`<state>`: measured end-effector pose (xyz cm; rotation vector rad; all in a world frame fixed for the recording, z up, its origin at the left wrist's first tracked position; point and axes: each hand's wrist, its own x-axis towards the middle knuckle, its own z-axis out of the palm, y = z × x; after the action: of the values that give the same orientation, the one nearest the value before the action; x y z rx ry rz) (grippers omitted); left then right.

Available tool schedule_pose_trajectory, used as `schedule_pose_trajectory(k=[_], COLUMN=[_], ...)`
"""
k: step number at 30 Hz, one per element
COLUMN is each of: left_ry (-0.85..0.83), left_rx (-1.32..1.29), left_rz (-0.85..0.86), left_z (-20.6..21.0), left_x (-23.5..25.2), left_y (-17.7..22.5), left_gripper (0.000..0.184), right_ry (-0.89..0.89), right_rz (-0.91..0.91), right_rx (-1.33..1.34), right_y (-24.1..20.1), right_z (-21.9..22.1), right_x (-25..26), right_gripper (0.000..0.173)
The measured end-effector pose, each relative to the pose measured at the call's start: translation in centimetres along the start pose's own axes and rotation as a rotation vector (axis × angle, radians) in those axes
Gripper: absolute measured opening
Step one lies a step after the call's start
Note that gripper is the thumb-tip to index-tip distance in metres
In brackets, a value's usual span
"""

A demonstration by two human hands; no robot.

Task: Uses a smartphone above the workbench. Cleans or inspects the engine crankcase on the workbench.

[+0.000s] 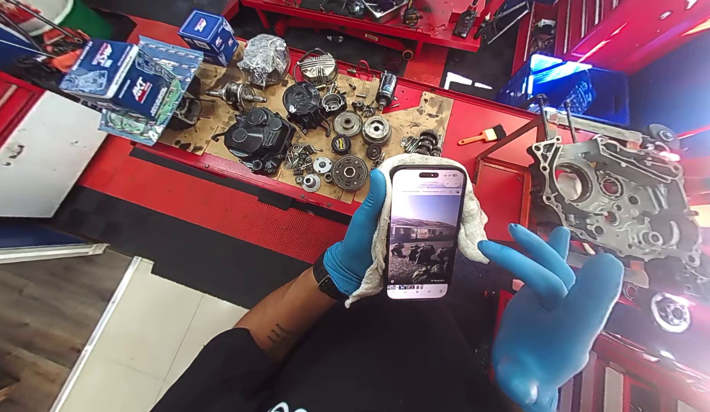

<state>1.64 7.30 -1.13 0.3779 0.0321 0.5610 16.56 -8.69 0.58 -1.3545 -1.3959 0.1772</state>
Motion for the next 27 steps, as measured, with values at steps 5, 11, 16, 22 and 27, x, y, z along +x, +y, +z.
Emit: schedule_pose_trajectory(k=[5, 11, 16, 22, 27], left_ry=[-0.004, -0.020, -0.008, 0.008, -0.007], left_rx=[0.004, -0.006, -0.003, 0.030, 0.015], left_rz=[-0.004, -0.007, -0.006, 0.017, 0.020], left_z=[-0.10, -0.09, -0.02, -0.11, -0.13], left_x=[0.05, 0.09, 0.09, 0.07, 0.14], left_y=[0.06, 0.09, 0.11, 0.12, 0.08], left_gripper=[0.054, 0.054, 0.053, 0.052, 0.051], right_ry=[0.000, 0.004, -0.002, 0.004, -0.002], right_rz=[0.001, -0.002, 0.002, 0.003, 0.001], right_rx=[0.003, -0.001, 0.000, -0.012, -0.019], right_y=[-0.03, 0.02, 0.01, -0.02, 0.08], right_z=[0.03, 0.09, 0.09, 0.10, 0.11], right_x=[0.09, 0.13, 0.11, 0.15, 0.12], right_gripper=[0.097, 0.097, 0.097, 0.097, 0.096])
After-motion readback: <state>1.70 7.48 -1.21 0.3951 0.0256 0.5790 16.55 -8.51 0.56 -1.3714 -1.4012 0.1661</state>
